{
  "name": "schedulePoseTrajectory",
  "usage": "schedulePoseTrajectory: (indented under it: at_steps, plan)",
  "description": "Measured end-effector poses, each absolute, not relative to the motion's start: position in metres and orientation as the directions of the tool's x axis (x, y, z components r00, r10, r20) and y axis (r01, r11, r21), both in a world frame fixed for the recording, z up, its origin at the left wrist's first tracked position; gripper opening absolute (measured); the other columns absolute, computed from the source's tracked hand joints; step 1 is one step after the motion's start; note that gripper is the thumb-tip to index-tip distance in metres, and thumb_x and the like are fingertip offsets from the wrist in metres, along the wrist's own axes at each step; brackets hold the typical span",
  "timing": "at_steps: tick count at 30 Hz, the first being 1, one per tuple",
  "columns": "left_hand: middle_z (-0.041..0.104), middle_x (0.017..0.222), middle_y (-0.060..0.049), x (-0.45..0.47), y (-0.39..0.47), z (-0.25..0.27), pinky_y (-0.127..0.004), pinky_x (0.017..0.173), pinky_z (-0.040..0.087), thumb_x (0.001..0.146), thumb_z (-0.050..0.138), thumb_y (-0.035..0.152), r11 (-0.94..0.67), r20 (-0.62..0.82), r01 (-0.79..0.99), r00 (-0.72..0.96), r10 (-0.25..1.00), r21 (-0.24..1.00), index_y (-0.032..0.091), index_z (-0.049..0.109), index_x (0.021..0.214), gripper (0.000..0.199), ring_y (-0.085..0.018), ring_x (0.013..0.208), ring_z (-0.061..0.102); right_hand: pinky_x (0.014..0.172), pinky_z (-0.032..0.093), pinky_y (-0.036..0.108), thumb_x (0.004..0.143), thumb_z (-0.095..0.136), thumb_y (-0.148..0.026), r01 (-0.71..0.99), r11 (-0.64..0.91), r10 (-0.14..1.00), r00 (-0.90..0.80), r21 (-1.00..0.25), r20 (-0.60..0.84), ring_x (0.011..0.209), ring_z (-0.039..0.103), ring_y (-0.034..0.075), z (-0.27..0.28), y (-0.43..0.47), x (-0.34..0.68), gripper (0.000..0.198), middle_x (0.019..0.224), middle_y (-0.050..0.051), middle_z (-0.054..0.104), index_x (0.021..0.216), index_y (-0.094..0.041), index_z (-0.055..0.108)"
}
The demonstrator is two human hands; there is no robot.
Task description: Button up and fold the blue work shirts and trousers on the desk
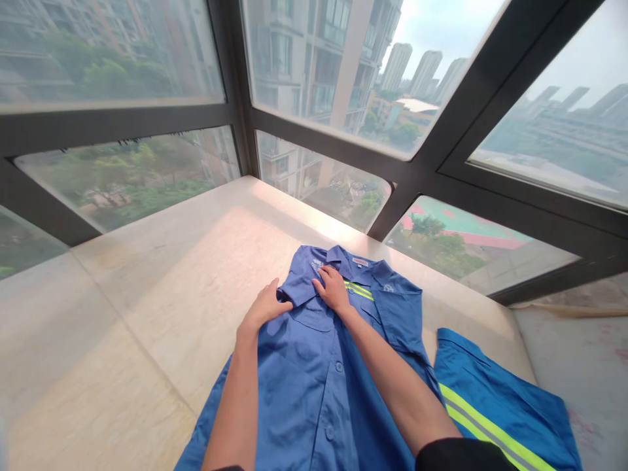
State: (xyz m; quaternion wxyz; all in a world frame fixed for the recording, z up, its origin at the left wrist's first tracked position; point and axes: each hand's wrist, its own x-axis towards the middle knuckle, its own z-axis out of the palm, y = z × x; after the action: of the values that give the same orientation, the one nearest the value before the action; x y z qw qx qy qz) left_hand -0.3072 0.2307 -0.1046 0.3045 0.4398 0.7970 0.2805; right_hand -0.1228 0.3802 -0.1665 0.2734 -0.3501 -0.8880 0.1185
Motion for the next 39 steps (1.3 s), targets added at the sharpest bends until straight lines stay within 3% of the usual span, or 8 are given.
schedulePoseTrajectory:
  at_steps: [3, 7, 13, 18, 22, 27, 34, 39]
  plan:
    - [0.070, 0.116, -0.014, -0.293, 0.227, -0.103, -0.030, 0.086, 0.047, 0.074, 0.065, 0.028, 0.534, -0.203, 0.569, -0.542, 0.815, 0.626, 0.016, 0.060, 0.125, 0.052, -0.027, 0.109, 0.064, 0.103, 0.044, 0.044, 0.095, 0.055, -0.036, 0.546, 0.724, 0.689, -0.603, -0.422, 0.401, 0.119, 0.056, 0.029, -0.166, 0.381, -0.122, 0.030, 0.127, 0.015, 0.063, 0.115, -0.018, 0.067]
    - [0.074, 0.092, -0.008, -0.291, 0.227, -0.102, -0.029, 0.074, 0.046, 0.083, 0.054, 0.026, 0.632, -0.205, 0.480, -0.674, 0.710, 0.609, 0.023, 0.070, 0.097, 0.022, -0.025, 0.092, 0.068, 0.102, 0.044, 0.042, 0.095, 0.051, -0.029, 0.538, 0.700, 0.712, -0.581, -0.469, 0.395, 0.118, 0.057, 0.027, -0.167, 0.383, -0.121, 0.020, 0.124, 0.014, 0.065, 0.104, -0.018, 0.067]
    - [0.073, 0.098, -0.012, -0.308, 0.216, -0.106, -0.032, 0.081, 0.045, 0.085, 0.043, 0.014, 0.694, -0.066, 0.451, -0.811, 0.581, 0.561, 0.020, 0.070, 0.095, 0.029, -0.026, 0.098, 0.066, 0.101, 0.043, 0.042, 0.095, 0.045, -0.024, 0.542, 0.647, 0.760, -0.521, -0.536, 0.389, 0.114, 0.057, 0.026, -0.169, 0.388, -0.121, 0.021, 0.120, 0.014, 0.066, 0.093, -0.019, 0.065]
    - [0.073, 0.093, -0.006, -0.311, 0.214, -0.106, -0.029, 0.079, 0.046, 0.085, 0.057, 0.031, 0.637, -0.175, 0.441, -0.720, 0.672, 0.632, 0.021, 0.064, 0.111, 0.029, -0.023, 0.093, 0.067, 0.098, 0.044, 0.042, 0.097, 0.043, -0.028, 0.529, 0.627, 0.776, -0.489, -0.572, 0.399, 0.109, 0.059, 0.026, -0.170, 0.390, -0.122, 0.023, 0.116, 0.013, 0.067, 0.093, -0.020, 0.064]
    - [0.074, 0.095, -0.005, -0.305, 0.220, -0.104, -0.027, 0.074, 0.045, 0.078, 0.066, 0.042, 0.618, -0.248, 0.444, -0.644, 0.723, 0.649, 0.023, 0.067, 0.101, 0.030, -0.022, 0.091, 0.067, 0.094, 0.045, 0.040, 0.099, 0.038, -0.030, 0.527, 0.617, 0.786, -0.462, -0.585, 0.412, 0.103, 0.061, 0.025, -0.171, 0.391, -0.122, 0.029, 0.112, 0.012, 0.069, 0.097, -0.020, 0.064]
    - [0.074, 0.087, -0.005, -0.306, 0.222, -0.104, -0.027, 0.068, 0.043, 0.082, 0.060, 0.048, 0.611, -0.303, 0.460, -0.581, 0.756, 0.644, 0.023, 0.068, 0.089, 0.027, -0.022, 0.083, 0.067, 0.090, 0.045, 0.037, 0.101, 0.034, -0.031, 0.549, 0.601, 0.799, -0.441, -0.581, 0.409, 0.097, 0.061, 0.025, -0.170, 0.391, -0.121, 0.033, 0.105, 0.012, 0.069, 0.103, -0.018, 0.064]
    - [0.067, 0.065, -0.003, -0.318, 0.209, -0.108, -0.024, 0.056, 0.038, 0.073, 0.068, 0.027, 0.684, -0.450, 0.375, -0.543, 0.709, 0.626, 0.019, 0.063, 0.068, 0.011, -0.017, 0.068, 0.064, 0.090, 0.042, 0.037, 0.099, 0.040, -0.029, 0.594, 0.683, 0.731, -0.550, -0.425, 0.404, 0.096, 0.056, 0.025, -0.163, 0.386, -0.123, 0.024, 0.100, 0.010, 0.066, 0.098, -0.019, 0.062]
    - [0.063, 0.055, -0.004, -0.323, 0.196, -0.099, -0.023, 0.042, 0.029, 0.083, 0.053, 0.047, 0.721, -0.594, 0.262, -0.424, 0.683, 0.642, 0.016, 0.061, 0.064, 0.037, -0.013, 0.043, 0.054, 0.090, 0.041, 0.037, 0.099, 0.042, -0.027, 0.610, 0.688, 0.725, -0.559, -0.393, 0.401, 0.097, 0.055, 0.026, -0.161, 0.386, -0.124, 0.021, 0.102, 0.011, 0.065, 0.099, -0.019, 0.061]
